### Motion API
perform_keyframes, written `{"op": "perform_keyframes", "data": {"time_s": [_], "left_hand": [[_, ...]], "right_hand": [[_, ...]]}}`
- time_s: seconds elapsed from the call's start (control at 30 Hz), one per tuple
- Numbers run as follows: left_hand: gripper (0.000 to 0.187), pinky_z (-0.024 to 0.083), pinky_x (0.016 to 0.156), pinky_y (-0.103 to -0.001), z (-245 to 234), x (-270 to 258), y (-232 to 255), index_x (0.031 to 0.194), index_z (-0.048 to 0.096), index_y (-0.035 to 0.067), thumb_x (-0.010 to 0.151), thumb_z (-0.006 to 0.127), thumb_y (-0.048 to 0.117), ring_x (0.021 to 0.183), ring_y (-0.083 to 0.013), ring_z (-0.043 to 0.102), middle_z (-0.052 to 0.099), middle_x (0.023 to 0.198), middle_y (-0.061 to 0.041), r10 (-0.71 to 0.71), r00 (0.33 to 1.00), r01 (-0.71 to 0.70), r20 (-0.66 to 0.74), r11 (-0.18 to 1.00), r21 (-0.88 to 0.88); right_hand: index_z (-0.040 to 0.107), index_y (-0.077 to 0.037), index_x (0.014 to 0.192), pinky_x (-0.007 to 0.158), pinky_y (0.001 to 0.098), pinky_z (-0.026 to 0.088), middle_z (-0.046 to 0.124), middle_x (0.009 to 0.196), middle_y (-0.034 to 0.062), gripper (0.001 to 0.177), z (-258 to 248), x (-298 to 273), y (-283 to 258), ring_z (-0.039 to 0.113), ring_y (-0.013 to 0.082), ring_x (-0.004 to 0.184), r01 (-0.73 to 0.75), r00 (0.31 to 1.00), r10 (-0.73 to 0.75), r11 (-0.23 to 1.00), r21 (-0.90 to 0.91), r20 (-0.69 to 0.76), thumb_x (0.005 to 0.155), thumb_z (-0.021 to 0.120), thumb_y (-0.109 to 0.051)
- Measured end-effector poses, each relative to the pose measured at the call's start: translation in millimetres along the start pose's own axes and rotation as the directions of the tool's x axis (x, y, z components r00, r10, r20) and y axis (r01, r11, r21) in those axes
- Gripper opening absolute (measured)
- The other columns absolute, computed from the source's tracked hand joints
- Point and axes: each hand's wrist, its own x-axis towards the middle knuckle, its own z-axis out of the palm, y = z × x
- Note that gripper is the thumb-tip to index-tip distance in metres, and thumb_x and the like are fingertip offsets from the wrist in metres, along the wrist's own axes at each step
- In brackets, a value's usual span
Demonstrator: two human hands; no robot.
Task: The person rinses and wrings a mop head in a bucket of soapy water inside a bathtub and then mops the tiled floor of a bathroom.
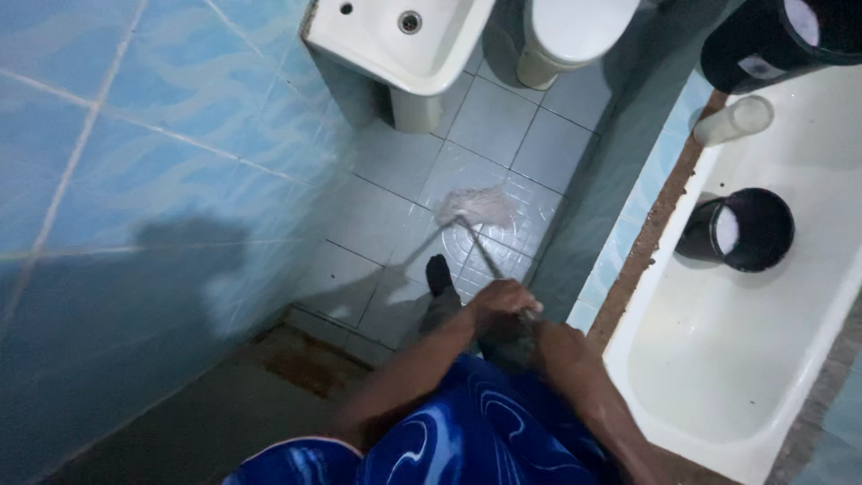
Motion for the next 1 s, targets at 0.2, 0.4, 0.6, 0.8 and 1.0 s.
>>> {"op": "perform_keyframes", "data": {"time_s": [0.2,0.4,0.6,0.8,1.0], "left_hand": [[0.019,0.054,0.074,-0.05,-83.8,-65.0,-6.1,0.075,0.072,0.014,0.077,0.078,0.031,0.078,-0.0357,0.069,0.07,0.076,-0.013,-0.462,0.862,0.261,0.209,0.758,0.598],[0.012,0.054,0.075,-0.051,-77.1,-92.0,-32.5,0.083,0.072,0.014,0.084,0.068,0.025,0.084,-0.0374,0.069,0.07,0.086,-0.013,-0.358,0.931,0.34,-0.068,0.783,0.521],[0.012,0.051,0.072,-0.058,48.8,17.2,-7.7,0.068,0.069,0.008,0.071,0.072,0.019,0.076,-0.0421,0.067,0.067,0.076,-0.019,-0.437,0.899,0.32,0.018,0.685,0.655],[0.012,0.052,0.075,-0.054,160.0,98.3,55.5,0.076,0.067,0.006,0.081,0.07,0.016,0.083,-0.0428,0.067,0.067,0.081,-0.019,-0.125,0.989,0.144,-0.085,0.946,0.289],[0.011,0.056,0.074,-0.046,133.8,117.9,75.9,0.08,0.071,0.012,0.086,0.07,0.022,0.08,-0.0363,0.07,0.071,0.083,-0.016,-0.136,0.987,0.117,0.082,0.972,0.205]], "right_hand": [[0.071,0.0,0.097,0.079,0.0531,0.057,0.072,0.091,0.0267,0.026,16.3,62.6,-56.7,0.072,0.0432,0.087,0.181,0.983,-0.178,0.978,0.101,-0.033,0.091,0.065,-0.025],[0.066,-0.002,0.115,0.073,0.0581,0.055,0.072,0.088,0.0255,0.029,41.0,58.2,-46.4,0.07,0.0457,0.083,0.277,0.947,-0.253,0.955,0.104,-0.199,0.089,0.061,-0.016],[0.073,-0.008,0.101,0.071,0.0553,0.056,0.073,0.083,0.0225,0.021,28.7,-1.8,105.1,0.071,0.0435,0.08,0.116,0.966,-0.107,0.993,0.025,-0.234,0.088,0.062,-0.021],[0.075,-0.007,0.102,0.071,0.0497,0.058,0.075,0.085,0.0203,0.025,-27.1,-124.4,141.4,0.073,0.0371,0.075,-0.321,0.943,0.327,0.943,0.084,-0.068,0.1,0.059,-0.026],[0.073,-0.011,0.119,0.059,0.0409,0.06,0.076,0.08,0.0167,0.026,-34.5,-151.0,86.9,0.072,0.0273,0.06,-0.034,0.854,0.322,0.818,0.574,-0.408,0.096,0.064,-0.019]]}}
